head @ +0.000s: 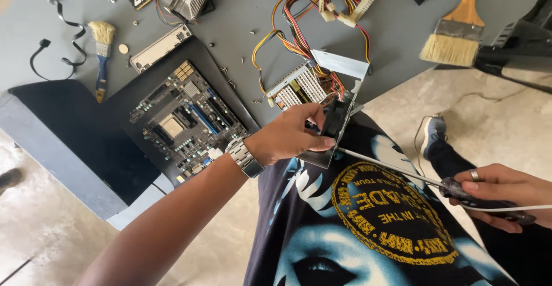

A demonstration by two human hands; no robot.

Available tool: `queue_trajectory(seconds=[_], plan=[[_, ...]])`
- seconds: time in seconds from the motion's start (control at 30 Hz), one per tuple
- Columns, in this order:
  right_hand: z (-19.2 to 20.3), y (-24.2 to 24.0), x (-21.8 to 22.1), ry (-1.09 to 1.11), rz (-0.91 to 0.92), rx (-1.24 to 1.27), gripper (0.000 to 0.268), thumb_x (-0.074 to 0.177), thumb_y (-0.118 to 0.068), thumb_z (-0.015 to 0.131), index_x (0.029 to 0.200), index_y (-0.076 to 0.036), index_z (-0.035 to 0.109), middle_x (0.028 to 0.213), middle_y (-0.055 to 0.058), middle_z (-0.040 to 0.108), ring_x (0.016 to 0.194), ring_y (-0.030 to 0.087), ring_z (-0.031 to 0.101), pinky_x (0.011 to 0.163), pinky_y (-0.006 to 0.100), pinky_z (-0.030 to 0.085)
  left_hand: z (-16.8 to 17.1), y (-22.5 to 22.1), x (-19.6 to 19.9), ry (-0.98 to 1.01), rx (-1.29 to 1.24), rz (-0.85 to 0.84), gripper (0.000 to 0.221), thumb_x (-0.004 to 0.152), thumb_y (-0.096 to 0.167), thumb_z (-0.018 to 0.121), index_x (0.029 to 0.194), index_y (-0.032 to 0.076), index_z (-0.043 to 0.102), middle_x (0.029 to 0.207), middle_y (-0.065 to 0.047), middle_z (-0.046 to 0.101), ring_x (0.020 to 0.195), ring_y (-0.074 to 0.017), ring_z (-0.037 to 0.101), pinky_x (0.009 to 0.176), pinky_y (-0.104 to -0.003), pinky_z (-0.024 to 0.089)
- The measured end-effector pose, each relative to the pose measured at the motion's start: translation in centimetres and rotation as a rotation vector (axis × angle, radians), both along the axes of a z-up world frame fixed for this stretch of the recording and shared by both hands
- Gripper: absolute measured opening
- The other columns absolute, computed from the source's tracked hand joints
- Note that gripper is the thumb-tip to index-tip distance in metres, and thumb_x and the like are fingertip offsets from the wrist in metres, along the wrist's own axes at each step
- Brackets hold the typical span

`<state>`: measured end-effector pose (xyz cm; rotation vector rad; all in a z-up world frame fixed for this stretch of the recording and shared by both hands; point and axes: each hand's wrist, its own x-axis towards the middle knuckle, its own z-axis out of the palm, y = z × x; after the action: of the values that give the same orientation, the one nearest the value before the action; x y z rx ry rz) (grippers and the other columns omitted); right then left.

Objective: Disassembling a computer power supply unit using a screwdriver on a repair bench

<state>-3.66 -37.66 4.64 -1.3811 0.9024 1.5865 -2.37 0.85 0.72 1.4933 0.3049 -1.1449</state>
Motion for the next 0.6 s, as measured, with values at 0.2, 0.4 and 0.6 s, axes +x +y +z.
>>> queue_trajectory(seconds=[0.2,0.4,0.6], plan=[[-17.7,-29.2,3.6,-0.79,0.73,-0.049,0.019,0.068,-0.015,0.074,0.064,0.003,0.081,0.033,0.012,0.052,0.029,0.021,0.046,0.029,0.034,0.035,-2.0,2.2,-0.2,-0.212,-0.048,-0.02,0.02,0.081,0.02,0.069,0.08,0.015,0.05,0.08,0.002,0.055,0.071,-0.0082,0.054,0.069,-0.026,0.045],[-7.7,1.0,14.0,-0.896,0.695,-0.506,0.04,0.1,-0.043,0.059,0.12,-0.009,0.068,0.073,0.017,0.068,0.06,0.029,0.062,0.057,0.039,0.043,0.2,2.9,0.0,-0.279,-0.014,-0.069,0.051,0.081,0.063,0.046,0.082,0.013,0.057,0.07,0.004,0.046,0.064,-0.0097,0.04,0.059,-0.029,0.032],[-20.8,5.5,15.0,-1.331,0.895,-0.351,0.062,0.084,-0.014,0.069,0.141,-0.001,0.048,0.119,0.034,0.05,0.107,0.054,0.056,0.089,0.057,0.05,-1.4,2.2,-0.1,-0.267,0.379,-0.061,0.062,0.062,0.063,0.072,0.106,0.02,0.062,0.097,-0.009,0.07,0.102,-0.0309,0.066,0.092,-0.043,0.051]])
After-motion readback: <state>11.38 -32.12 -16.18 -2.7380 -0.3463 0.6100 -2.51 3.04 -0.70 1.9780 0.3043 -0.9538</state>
